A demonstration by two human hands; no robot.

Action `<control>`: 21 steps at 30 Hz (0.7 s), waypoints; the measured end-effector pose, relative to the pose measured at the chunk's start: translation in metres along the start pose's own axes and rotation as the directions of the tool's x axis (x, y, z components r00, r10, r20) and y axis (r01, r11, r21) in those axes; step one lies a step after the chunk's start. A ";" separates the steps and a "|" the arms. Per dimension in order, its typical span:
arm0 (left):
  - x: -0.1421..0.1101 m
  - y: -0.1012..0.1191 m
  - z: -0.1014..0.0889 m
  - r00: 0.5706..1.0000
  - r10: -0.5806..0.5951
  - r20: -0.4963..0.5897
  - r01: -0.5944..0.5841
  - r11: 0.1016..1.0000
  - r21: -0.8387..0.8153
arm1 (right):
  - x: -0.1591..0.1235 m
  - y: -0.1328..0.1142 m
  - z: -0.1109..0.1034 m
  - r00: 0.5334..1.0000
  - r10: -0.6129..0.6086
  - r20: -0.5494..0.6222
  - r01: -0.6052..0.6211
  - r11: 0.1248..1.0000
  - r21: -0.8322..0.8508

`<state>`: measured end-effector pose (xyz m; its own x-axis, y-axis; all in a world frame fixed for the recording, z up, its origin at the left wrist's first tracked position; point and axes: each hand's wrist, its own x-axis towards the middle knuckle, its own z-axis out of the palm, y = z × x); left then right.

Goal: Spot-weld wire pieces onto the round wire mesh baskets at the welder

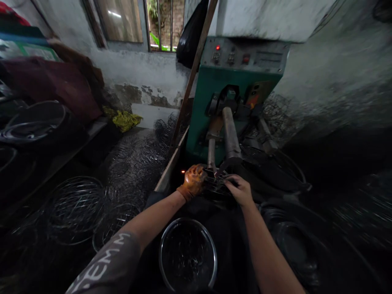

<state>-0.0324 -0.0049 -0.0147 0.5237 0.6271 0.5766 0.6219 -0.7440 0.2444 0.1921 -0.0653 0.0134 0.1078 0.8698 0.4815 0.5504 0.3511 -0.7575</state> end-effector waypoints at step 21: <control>-0.002 -0.002 0.003 0.997 -0.056 0.054 0.057 0.998 -0.001 | -0.045 0.055 -0.025 0.975 0.174 -0.135 -0.204 0.945 -0.255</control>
<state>-0.0327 -0.0042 -0.0191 0.5183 0.6795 0.5193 0.6498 -0.7077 0.2775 0.2379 -0.0942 -0.0390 0.3126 0.8627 0.3976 0.7094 0.0663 -0.7017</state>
